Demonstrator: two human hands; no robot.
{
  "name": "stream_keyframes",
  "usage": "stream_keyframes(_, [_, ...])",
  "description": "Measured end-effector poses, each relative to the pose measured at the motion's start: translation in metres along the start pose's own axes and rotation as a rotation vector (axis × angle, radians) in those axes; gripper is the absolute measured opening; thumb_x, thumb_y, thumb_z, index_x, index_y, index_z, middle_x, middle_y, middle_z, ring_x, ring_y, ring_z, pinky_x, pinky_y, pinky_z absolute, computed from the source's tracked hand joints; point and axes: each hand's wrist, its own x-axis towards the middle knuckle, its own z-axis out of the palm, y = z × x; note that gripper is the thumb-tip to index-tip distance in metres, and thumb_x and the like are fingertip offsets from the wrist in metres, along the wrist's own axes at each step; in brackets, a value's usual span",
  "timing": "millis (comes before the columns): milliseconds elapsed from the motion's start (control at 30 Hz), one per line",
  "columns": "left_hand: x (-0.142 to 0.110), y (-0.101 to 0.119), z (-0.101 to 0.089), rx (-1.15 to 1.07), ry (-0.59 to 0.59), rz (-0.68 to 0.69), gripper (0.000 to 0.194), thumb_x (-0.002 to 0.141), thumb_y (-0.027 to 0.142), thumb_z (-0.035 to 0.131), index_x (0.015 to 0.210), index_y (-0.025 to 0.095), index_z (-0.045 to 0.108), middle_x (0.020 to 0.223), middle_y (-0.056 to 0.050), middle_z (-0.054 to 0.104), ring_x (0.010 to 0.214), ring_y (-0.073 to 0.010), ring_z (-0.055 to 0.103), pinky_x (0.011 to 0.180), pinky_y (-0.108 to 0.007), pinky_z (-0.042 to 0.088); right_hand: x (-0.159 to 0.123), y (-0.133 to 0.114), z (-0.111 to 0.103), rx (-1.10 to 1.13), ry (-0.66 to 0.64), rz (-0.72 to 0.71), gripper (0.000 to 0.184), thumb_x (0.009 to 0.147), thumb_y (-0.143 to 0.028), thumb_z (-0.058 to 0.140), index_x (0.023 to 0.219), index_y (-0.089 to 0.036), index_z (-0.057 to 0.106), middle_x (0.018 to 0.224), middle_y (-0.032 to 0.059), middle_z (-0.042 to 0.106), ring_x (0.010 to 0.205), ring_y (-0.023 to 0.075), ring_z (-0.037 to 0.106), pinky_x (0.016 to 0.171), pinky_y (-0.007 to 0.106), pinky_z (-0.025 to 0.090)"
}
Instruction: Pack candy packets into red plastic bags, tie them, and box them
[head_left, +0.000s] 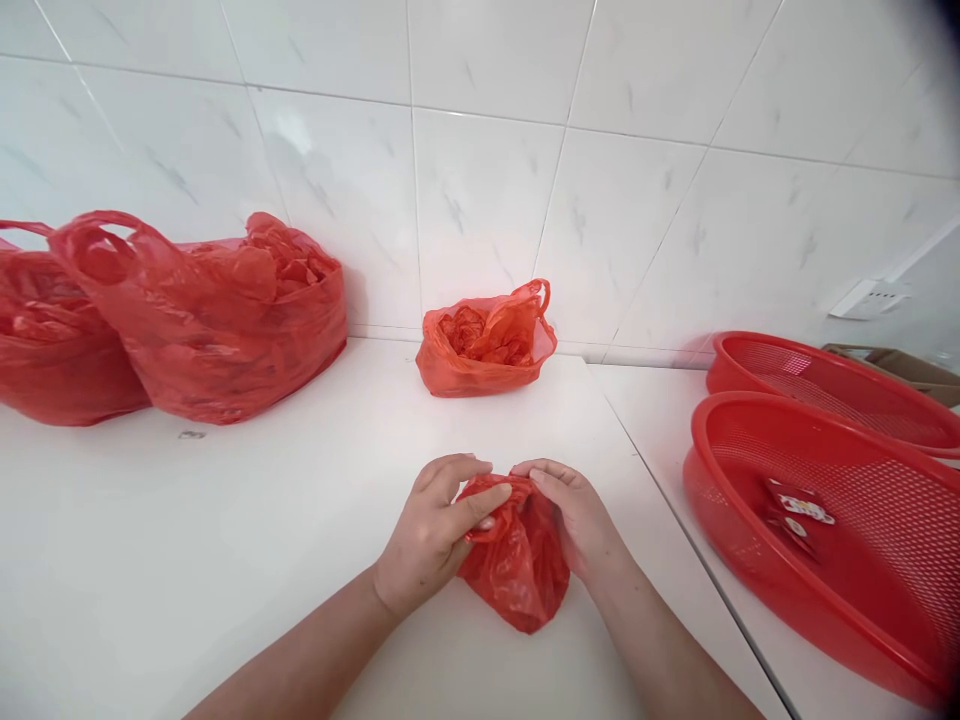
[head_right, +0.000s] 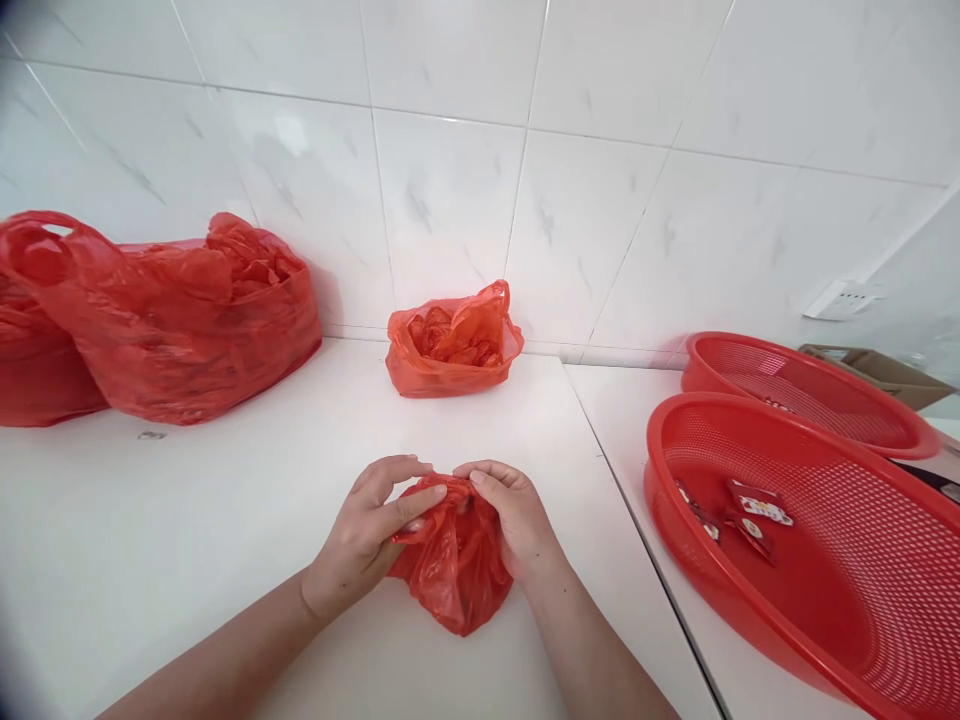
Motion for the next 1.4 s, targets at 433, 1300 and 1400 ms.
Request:
stream_keyframes(433, [0.000,0.031,0.001,-0.302,-0.216,0.319,0.036,0.083,0.004,0.047,0.117,0.016,0.049,0.079,-0.005,0.071,0.081,-0.0188,0.066,0.077,-0.034,0.054,0.034,-0.002,-0.066,-0.589,0.533,-0.383,0.010,0.071,-0.025,0.055,0.080,-0.020,0.057,0.071,-0.0007,0.057,0.063,0.0129,0.050,0.060,0.026,0.041])
stream_keyframes(1300, [-0.010,0.008,0.026,-0.170,-0.341,-0.045,0.056,0.069,0.029,0.072,0.121,0.021,0.053,0.137,-0.014,0.045,0.121,-0.0307,0.047,0.100,-0.045,0.042,0.031,0.017,-0.038,-0.552,-0.002,-0.006,0.029,0.075,-0.047,0.063,0.087,-0.020,0.063,0.080,0.0028,0.067,0.071,0.0188,0.060,0.063,0.030,0.046])
stream_keyframes(1400, [-0.006,-0.001,0.021,-0.158,-0.336,-0.119,0.025,0.073,0.018,0.063,0.098,0.020,0.061,0.103,-0.007,0.065,0.094,-0.0213,0.059,0.085,-0.034,0.049,0.031,0.018,-0.040,-0.565,0.089,-0.038,0.033,0.075,-0.049,0.063,0.092,-0.020,0.063,0.073,0.0015,0.065,0.063,0.0165,0.058,0.059,0.029,0.045])
